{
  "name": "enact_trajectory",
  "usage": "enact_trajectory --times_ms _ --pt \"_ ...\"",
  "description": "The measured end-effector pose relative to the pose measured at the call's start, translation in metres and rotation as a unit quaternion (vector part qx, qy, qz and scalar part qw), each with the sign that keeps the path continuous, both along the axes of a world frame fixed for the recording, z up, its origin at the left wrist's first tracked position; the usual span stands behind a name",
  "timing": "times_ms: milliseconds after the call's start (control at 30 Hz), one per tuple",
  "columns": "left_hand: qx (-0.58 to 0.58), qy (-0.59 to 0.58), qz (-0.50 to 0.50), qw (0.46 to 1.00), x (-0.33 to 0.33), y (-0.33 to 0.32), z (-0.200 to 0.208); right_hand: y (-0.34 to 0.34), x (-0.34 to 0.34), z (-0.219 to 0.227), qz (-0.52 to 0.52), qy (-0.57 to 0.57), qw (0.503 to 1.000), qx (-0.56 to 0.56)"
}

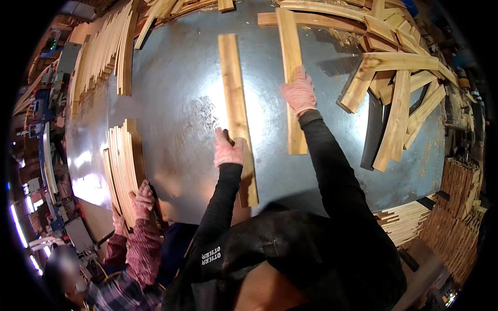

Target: The person sorts wooden planks on a metal table, picking them up one by one or in small groups, inspecting them, and placing them into separate stacks. The person wears pink gloves and works alongside another person who is also sorting wood.

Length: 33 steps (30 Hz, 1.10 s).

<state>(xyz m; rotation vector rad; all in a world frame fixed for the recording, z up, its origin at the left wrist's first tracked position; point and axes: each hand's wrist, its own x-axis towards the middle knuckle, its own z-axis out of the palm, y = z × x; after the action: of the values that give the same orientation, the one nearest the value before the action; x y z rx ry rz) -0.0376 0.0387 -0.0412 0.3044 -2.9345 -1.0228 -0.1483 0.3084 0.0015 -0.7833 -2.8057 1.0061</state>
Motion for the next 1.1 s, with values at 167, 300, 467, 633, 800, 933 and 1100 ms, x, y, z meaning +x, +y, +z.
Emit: enact_trajectory --times_ms 167,300,467,633,800,933,1100 --pt "0.298 0.008 -0.177 0.938 0.037 0.068 0.057 0.026 0.042 -0.019 0.185 0.129 0.945 -0.237" --pt "0.735 -0.326 0.032 0.594 0.056 0.137 0.095 0.049 0.068 0.006 0.165 0.128 0.944 -0.256" --pt "0.637 -0.292 0.07 0.71 0.065 0.122 0.043 0.157 0.021 0.056 -0.164 0.128 0.973 0.1" --pt "0.658 -0.247 0.093 0.705 0.074 0.108 0.053 0.161 -0.022 0.021 -0.225 0.039 0.973 -0.017" --pt "0.654 -0.112 0.129 0.737 0.076 0.035 0.049 0.18 -0.035 -0.017 -0.047 0.361 0.887 -0.285" --pt "0.388 -0.035 0.201 0.899 0.087 -0.054 0.011 0.124 0.011 -0.028 -0.046 0.158 0.984 -0.072" --pt "-0.085 -0.049 0.264 0.959 0.048 -0.142 0.013 0.073 0.069 -0.043 0.072 0.174 0.972 -0.139"
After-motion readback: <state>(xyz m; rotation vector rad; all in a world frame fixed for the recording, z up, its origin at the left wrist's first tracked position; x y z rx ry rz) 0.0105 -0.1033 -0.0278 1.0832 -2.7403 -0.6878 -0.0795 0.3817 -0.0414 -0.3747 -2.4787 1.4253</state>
